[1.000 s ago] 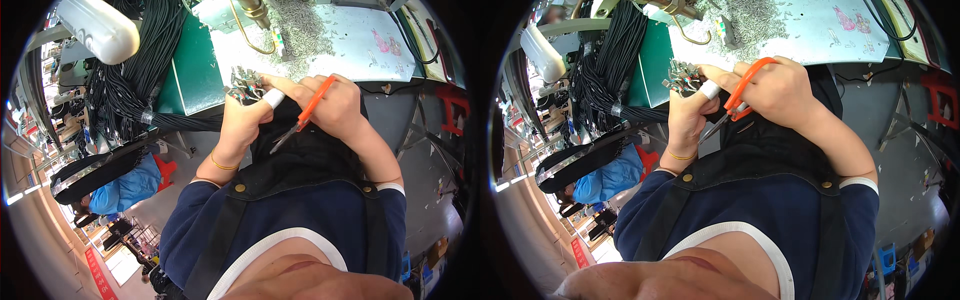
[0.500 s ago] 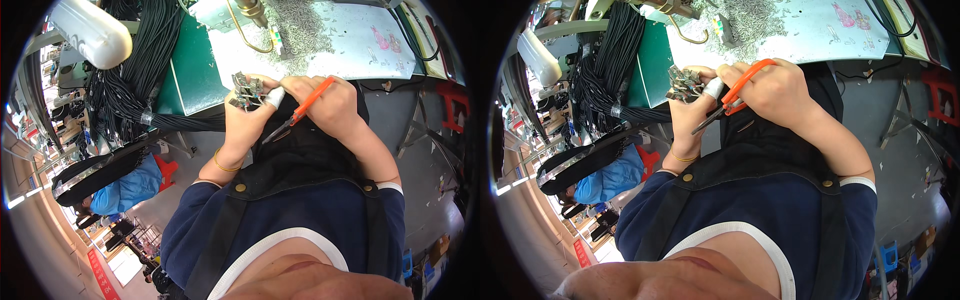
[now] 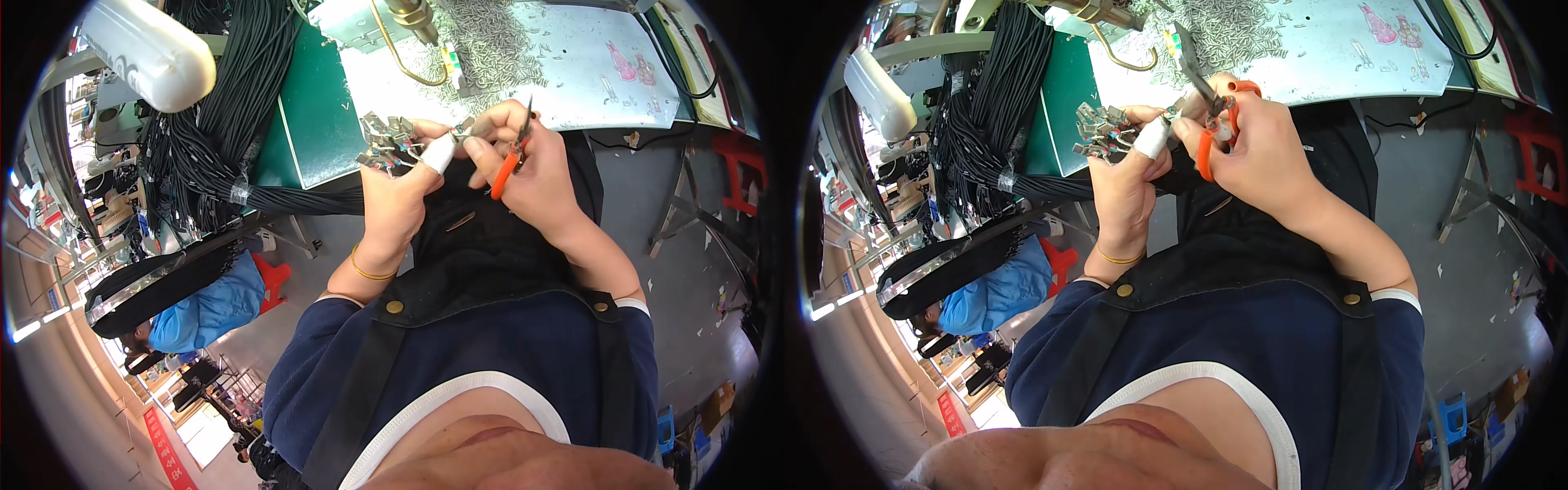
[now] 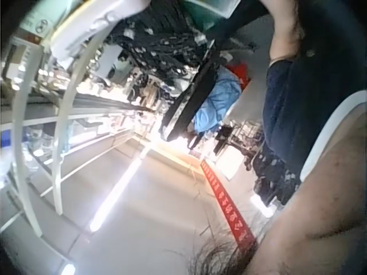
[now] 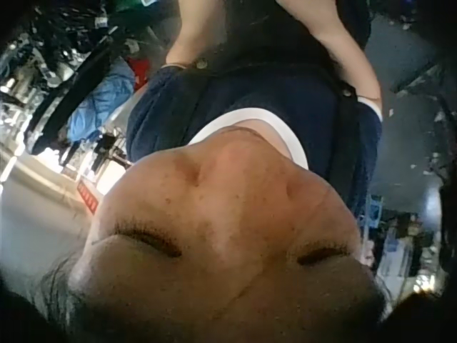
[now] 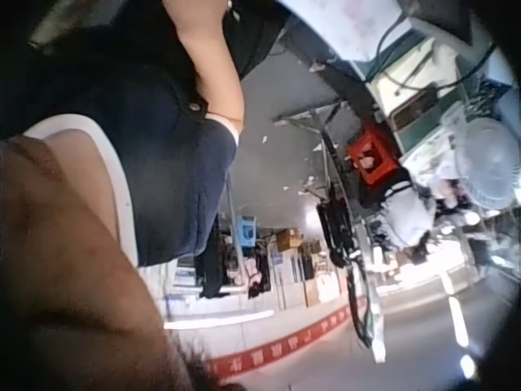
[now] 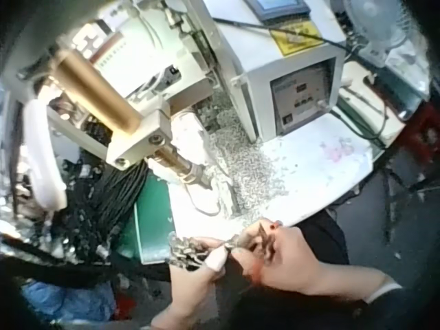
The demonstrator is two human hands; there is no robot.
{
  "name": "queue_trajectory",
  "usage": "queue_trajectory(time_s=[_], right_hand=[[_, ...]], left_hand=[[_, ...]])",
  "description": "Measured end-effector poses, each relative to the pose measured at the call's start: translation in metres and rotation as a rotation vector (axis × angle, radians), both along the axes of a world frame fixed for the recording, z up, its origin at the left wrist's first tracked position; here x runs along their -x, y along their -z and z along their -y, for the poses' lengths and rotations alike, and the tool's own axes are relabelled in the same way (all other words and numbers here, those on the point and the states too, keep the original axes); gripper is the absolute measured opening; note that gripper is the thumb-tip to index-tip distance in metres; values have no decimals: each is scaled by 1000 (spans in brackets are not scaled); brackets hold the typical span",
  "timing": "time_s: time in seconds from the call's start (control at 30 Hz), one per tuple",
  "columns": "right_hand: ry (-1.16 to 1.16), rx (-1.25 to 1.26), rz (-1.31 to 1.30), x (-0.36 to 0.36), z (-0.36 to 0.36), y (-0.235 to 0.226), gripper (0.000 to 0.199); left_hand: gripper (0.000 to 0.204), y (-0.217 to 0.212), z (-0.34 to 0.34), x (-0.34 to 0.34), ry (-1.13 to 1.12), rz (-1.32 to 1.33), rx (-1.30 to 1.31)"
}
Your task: The person trims the wires on cable connectors using wire cutters and feeds each connector into a machine to crimp them.
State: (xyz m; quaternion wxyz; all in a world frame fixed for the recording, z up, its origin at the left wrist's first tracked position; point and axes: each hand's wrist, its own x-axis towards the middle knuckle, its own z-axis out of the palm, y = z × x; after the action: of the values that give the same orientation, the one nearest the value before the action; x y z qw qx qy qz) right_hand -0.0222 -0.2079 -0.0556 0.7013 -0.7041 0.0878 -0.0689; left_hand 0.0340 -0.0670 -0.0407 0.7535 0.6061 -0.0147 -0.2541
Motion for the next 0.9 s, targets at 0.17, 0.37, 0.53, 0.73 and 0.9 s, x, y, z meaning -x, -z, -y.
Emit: queue_trajectory(time_s=[0.17, 0.37, 0.53, 0.73, 0.9], right_hand=[[-79, 587, -146, 9, 0, 5, 36], [-87, 576, -211, 14, -9, 6, 34], [-217, 293, -343, 12, -4, 4, 40], [-35, -358, -373, -1, 6, -1, 28], [179, -154, -111, -41, 17, 3, 22]], left_hand=[[11, 0, 0, 3, -39, 94, 26], [11, -3, 3, 2, -33, 162, -44], [10, -3, 4, -14, 53, -12, -14], [8, 13, 14, -55, 140, -174, 222], [12, 12, 21, -67, 118, -204, 160]])
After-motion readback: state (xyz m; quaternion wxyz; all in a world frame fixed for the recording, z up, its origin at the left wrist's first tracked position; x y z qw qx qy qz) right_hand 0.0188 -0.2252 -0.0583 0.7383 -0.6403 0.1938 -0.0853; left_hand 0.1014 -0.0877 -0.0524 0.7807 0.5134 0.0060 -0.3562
